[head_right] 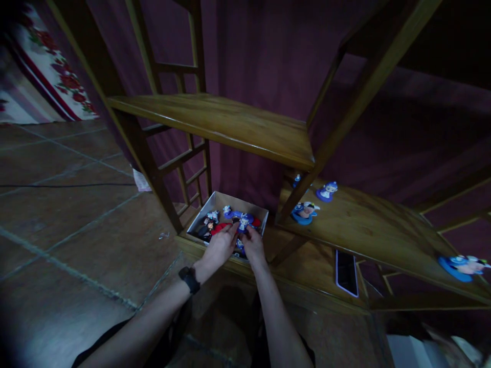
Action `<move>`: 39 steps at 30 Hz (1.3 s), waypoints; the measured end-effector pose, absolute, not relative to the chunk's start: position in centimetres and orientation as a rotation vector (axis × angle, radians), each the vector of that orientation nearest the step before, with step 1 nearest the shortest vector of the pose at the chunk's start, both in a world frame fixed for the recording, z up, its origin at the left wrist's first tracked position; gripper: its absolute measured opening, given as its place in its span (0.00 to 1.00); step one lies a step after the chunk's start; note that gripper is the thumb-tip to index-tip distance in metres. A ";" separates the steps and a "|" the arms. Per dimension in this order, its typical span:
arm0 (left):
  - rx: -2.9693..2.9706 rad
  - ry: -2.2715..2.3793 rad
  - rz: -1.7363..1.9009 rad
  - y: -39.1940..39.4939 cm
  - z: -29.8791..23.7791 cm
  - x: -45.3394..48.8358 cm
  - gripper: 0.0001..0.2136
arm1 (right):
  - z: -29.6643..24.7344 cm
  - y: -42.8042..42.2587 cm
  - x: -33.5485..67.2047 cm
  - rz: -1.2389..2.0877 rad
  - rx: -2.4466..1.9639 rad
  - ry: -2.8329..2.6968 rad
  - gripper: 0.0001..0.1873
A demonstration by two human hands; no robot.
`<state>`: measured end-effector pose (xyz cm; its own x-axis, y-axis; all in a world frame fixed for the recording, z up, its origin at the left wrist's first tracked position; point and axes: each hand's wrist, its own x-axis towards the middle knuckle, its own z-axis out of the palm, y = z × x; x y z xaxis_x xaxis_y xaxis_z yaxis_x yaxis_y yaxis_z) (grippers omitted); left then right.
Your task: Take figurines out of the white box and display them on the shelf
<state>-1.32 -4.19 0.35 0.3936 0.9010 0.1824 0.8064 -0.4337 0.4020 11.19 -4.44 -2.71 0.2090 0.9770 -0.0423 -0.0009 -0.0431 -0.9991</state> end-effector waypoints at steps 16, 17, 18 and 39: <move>2.835 1.420 0.479 -4.5 0.8 -1.8 0.21 | -0.7 -5.7 10.3 1.348 -1.104 -0.843 0.13; 2.845 1.424 0.473 -4.5 0.8 -1.8 0.21 | -0.7 -5.7 10.3 1.356 -1.101 -0.839 0.13; 2.853 1.429 0.469 -4.5 0.8 -1.8 0.20 | -0.7 -5.7 10.2 1.362 -1.104 -0.836 0.13; 2.764 1.393 0.417 -4.9 1.0 -1.5 0.22 | -0.5 -6.0 10.3 1.334 -1.225 -0.816 0.12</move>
<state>-1.51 -4.92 0.95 0.5666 0.7919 0.2278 0.7870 -0.6020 0.1353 10.32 -5.97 -0.53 0.1302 0.9699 -0.2056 -0.2584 -0.1670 -0.9515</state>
